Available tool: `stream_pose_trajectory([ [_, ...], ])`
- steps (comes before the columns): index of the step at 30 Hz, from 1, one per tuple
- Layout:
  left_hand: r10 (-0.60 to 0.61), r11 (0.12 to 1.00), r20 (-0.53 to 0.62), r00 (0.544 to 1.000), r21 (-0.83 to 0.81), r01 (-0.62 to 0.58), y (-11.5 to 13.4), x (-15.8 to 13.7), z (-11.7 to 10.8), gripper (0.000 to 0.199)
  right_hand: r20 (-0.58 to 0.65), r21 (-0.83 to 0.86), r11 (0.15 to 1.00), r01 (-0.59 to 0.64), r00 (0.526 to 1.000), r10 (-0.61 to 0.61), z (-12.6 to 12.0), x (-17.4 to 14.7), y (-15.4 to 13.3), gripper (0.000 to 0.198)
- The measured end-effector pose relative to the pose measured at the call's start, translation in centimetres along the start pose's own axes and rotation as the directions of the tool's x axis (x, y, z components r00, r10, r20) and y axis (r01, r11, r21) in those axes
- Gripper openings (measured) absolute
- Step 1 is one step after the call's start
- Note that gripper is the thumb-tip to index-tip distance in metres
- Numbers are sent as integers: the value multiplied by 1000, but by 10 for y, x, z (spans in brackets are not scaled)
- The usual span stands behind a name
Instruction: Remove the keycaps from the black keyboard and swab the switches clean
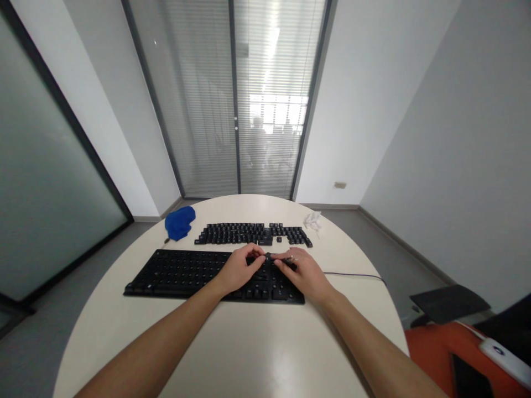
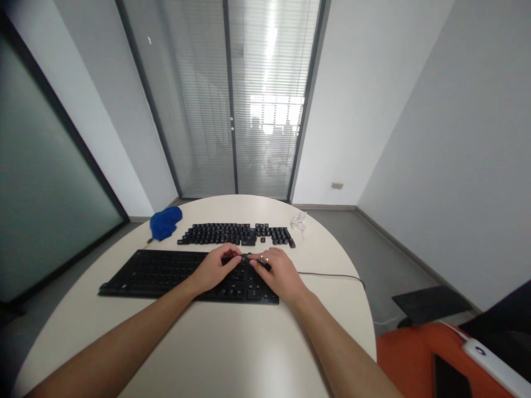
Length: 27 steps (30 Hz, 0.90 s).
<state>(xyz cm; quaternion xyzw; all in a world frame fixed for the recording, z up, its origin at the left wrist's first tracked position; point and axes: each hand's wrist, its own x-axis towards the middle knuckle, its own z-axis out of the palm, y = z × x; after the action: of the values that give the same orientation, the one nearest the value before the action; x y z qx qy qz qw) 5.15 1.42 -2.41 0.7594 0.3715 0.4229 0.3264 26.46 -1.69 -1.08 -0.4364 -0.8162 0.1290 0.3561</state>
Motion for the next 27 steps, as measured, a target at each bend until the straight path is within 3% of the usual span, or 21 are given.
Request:
stream_pose_trajectory([
  [15, 1, 1000, 138, 990, 27, -5, 10, -1, -2, 5, 60, -37, 999, 17, 998, -15, 0, 0, 2, 25],
  [20, 2, 999, 154, 988, 44, -9, 13, -1, -3, 7, -2, -53, 994, -98, 995, 98, -20, -3, 18, 28],
  [23, -6, 998, 158, 987, 56, -3, 15, -2, -3, 8, -99, -157, 968, -198, 978, 184, -35, -5, 40, 32],
  [27, -12, 999, 164, 986, 55, 3, 14, -3, -3, 8, -132, -328, 886, -328, 944, 301, -47, -7, 68, 31],
])
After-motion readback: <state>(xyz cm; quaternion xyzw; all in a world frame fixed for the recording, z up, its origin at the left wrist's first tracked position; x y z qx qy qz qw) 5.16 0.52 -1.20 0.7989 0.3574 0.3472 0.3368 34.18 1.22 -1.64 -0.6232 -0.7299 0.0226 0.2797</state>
